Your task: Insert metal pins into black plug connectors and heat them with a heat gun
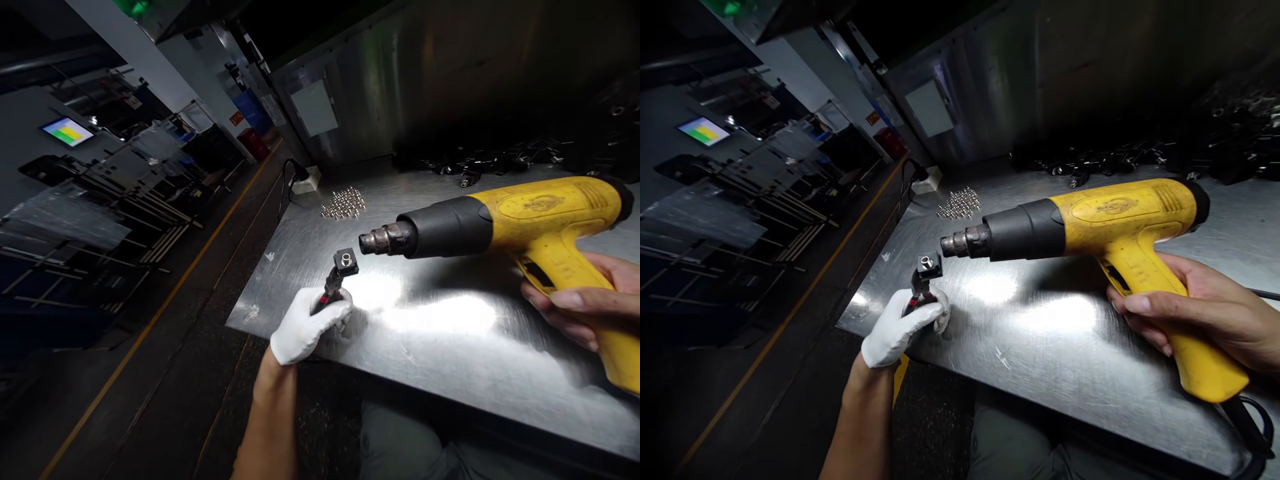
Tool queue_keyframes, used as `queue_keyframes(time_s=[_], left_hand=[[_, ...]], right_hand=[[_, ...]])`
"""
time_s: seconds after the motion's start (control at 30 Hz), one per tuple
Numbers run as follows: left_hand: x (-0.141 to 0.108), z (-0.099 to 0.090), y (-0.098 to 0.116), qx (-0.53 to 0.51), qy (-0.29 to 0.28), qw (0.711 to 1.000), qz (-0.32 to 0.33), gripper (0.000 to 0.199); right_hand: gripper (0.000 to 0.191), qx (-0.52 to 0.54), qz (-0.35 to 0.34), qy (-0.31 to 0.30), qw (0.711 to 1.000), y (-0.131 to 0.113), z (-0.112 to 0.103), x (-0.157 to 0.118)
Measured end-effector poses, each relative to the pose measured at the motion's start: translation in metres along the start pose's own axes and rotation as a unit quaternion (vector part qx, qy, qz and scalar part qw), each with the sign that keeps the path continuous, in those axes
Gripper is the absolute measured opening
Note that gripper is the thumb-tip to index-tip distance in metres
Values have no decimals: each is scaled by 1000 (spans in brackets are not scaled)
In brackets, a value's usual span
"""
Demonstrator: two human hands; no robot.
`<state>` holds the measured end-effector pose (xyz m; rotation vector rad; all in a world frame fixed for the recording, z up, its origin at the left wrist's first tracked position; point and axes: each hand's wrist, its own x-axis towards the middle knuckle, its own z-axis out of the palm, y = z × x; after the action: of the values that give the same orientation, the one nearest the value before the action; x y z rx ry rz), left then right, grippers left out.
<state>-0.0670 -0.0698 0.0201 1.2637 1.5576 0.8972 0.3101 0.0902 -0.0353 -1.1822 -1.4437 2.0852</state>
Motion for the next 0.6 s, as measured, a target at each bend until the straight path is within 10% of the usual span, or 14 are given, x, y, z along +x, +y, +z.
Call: queue_keyframes(time_s=[0.6], left_hand=[[11, -28, 3, -49, -120, 990, -62, 23]], right_hand=[[43, -10, 24, 27, 999, -3, -1, -3]])
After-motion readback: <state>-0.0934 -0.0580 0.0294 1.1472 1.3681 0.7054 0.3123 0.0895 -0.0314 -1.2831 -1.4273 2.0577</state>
